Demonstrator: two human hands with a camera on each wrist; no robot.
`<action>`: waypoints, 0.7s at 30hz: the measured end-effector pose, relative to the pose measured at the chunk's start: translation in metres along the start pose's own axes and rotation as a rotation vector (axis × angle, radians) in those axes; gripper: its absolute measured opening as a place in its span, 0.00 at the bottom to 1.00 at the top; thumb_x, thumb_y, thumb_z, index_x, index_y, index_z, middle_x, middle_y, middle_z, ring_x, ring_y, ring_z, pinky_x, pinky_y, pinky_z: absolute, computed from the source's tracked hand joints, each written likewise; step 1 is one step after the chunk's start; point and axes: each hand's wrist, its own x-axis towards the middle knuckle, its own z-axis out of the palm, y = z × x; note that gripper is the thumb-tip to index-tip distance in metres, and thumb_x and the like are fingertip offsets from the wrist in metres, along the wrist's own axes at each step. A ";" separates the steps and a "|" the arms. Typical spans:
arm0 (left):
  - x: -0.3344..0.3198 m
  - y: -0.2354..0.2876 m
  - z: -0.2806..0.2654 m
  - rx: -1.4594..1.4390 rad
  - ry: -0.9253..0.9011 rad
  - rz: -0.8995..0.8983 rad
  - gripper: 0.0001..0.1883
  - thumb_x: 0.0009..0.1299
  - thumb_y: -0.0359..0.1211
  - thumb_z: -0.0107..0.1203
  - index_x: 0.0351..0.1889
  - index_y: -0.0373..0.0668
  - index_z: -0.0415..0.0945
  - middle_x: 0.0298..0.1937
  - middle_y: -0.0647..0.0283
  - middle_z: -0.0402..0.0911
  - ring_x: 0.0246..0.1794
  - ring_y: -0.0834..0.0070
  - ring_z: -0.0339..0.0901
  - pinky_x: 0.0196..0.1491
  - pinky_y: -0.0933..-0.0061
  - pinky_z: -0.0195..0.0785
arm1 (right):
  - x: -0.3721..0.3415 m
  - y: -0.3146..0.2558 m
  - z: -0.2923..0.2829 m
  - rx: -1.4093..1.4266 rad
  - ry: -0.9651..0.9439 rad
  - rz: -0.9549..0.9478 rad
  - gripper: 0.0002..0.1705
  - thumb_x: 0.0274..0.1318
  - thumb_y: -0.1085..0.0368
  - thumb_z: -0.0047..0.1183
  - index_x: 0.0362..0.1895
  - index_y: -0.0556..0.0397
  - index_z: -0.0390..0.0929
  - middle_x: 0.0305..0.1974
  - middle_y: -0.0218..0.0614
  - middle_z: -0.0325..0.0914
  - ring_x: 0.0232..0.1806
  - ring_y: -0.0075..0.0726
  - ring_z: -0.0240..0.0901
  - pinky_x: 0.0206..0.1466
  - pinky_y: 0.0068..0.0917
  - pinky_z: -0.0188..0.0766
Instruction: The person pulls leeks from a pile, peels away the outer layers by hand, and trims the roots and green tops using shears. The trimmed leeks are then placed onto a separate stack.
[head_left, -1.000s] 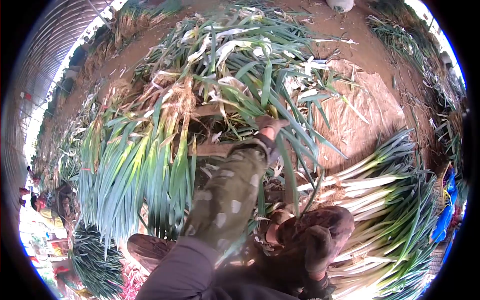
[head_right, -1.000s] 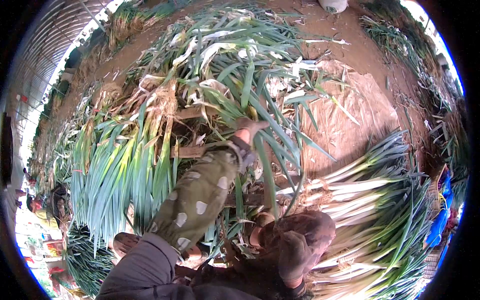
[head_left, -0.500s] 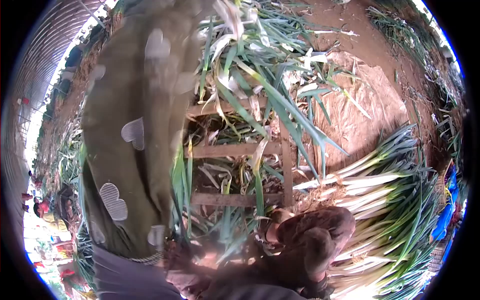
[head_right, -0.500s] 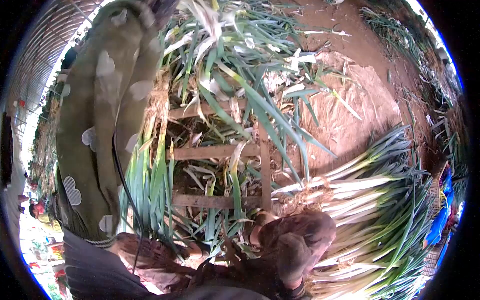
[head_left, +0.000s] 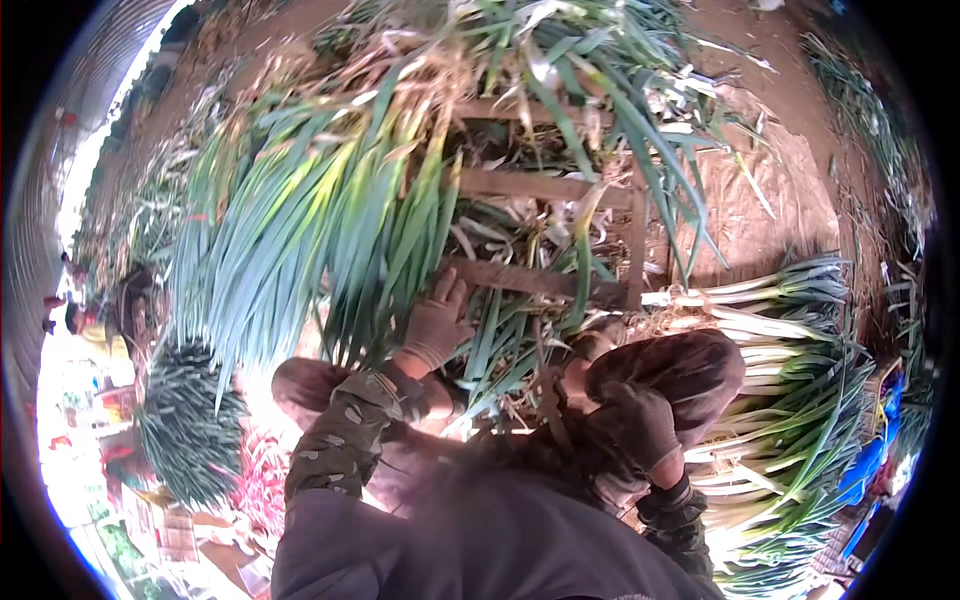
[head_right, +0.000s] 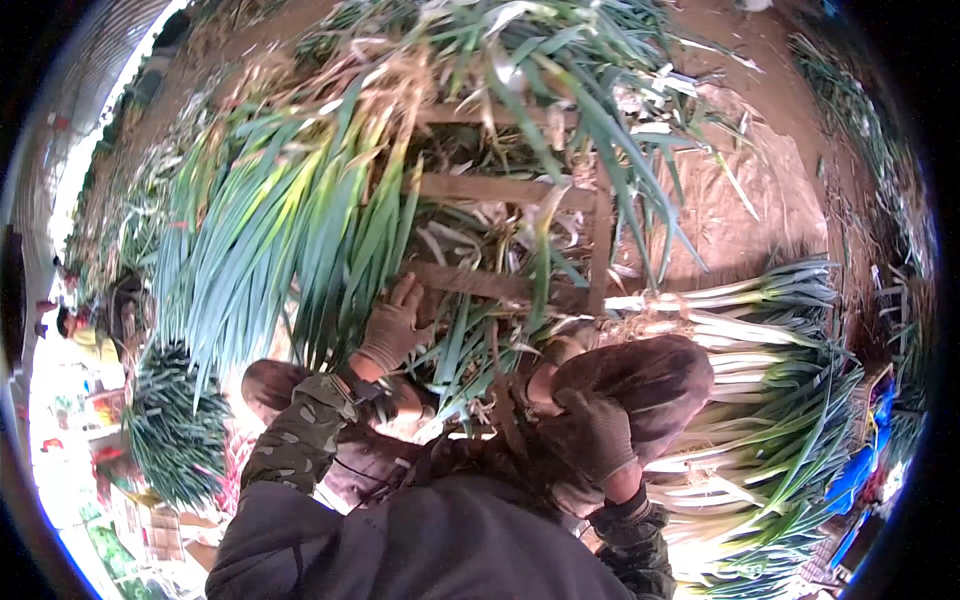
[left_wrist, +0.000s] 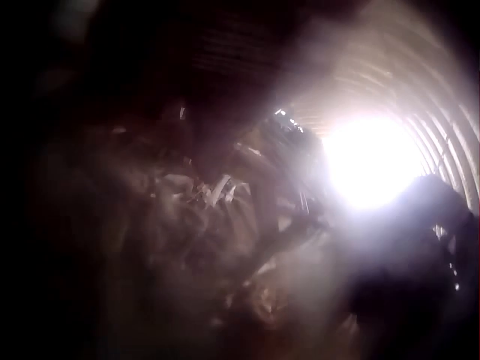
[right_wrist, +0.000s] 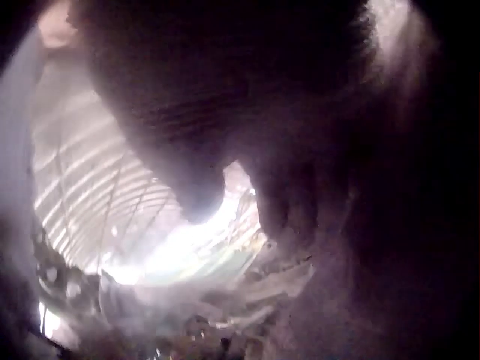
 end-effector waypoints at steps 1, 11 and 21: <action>-0.012 0.013 -0.029 -0.039 -0.292 -0.139 0.30 0.59 0.46 0.67 0.55 0.39 0.76 0.65 0.47 0.71 0.53 0.48 0.78 0.58 0.54 0.69 | -0.004 -0.009 0.007 -0.179 -0.131 -0.055 0.23 0.48 0.48 0.65 0.42 0.50 0.81 0.35 0.42 0.79 0.39 0.51 0.77 0.47 0.43 0.70; -0.097 0.006 -0.041 -0.533 -0.208 -0.212 0.19 0.66 0.45 0.61 0.45 0.41 0.80 0.44 0.51 0.83 0.45 0.50 0.80 0.49 0.52 0.72 | -0.029 -0.036 0.127 -0.675 -0.284 -0.182 0.28 0.60 0.46 0.50 0.60 0.45 0.74 0.41 0.48 0.78 0.46 0.53 0.75 0.57 0.59 0.62; 0.004 -0.062 -0.016 0.075 0.041 -0.364 0.23 0.65 0.37 0.60 0.56 0.40 0.68 0.47 0.49 0.77 0.36 0.51 0.82 0.39 0.54 0.78 | 0.027 -0.055 0.134 0.069 0.005 0.058 0.27 0.50 0.65 0.65 0.54 0.57 0.70 0.39 0.48 0.82 0.40 0.47 0.83 0.43 0.35 0.78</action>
